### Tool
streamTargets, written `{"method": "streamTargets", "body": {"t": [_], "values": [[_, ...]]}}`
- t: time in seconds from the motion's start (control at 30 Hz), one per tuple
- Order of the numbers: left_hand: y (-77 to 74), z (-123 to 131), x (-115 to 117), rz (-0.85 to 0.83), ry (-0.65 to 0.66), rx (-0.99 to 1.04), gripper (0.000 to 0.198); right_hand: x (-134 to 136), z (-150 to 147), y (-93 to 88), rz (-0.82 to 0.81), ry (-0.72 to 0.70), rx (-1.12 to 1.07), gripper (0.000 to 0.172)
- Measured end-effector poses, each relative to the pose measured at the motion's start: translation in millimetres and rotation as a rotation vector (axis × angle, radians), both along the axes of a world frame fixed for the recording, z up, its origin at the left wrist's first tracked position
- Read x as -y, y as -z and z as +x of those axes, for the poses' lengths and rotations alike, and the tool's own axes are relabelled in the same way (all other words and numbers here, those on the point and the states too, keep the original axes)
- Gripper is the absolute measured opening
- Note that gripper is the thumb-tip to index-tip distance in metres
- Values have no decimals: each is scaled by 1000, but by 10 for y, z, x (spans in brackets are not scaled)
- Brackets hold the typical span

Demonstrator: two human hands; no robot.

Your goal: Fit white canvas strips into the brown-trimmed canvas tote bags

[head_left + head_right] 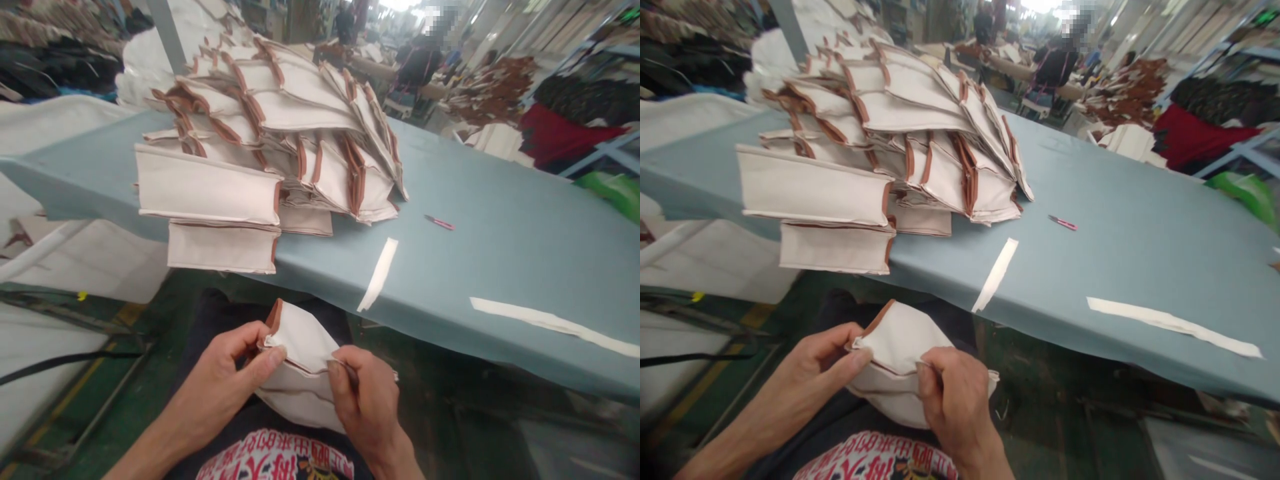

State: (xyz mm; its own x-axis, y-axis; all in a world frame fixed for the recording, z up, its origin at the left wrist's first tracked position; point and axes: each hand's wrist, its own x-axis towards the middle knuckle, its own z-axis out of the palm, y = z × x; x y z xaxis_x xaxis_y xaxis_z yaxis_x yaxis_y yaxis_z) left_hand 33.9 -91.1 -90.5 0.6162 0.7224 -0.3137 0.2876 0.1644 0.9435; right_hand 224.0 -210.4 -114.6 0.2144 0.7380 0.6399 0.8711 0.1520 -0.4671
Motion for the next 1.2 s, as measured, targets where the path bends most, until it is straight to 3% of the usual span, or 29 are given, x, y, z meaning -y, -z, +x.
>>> {"method": "streamTargets", "body": {"t": [0.17, 0.33, 0.47, 0.67, 0.8, 0.93, 1.07, 1.2], "values": [[-48, 28, -18, -77, -31, 65, 38, -6, -43, 35, -76, 125, -154, 25], [-40, 19, -13, -93, -49, 67, 36, -53, -135, 55, -140, 149, -400, 24], [-62, 7, 23, -104, -84, 75, 38, -69, -176, 92, -161, 166, -474, 25], [-86, -17, 32, -76, -100, 87, 35, -73, -187, 110, -170, 173, -452, 26], [-64, -27, 3, -5, -101, 93, 32, -85, -190, 92, -136, 164, -294, 27], [-139, -18, 36, -3, -193, 51, 31, -102, -204, 74, -61, 131, -127, 28], [-196, -10, 110, -31, -263, 65, 31, -105, -248, 77, -71, 132, -146, 26], [-129, -44, 124, 9, -219, 110, 29, -85, -302, 92, -107, 143, -237, 25]]}}
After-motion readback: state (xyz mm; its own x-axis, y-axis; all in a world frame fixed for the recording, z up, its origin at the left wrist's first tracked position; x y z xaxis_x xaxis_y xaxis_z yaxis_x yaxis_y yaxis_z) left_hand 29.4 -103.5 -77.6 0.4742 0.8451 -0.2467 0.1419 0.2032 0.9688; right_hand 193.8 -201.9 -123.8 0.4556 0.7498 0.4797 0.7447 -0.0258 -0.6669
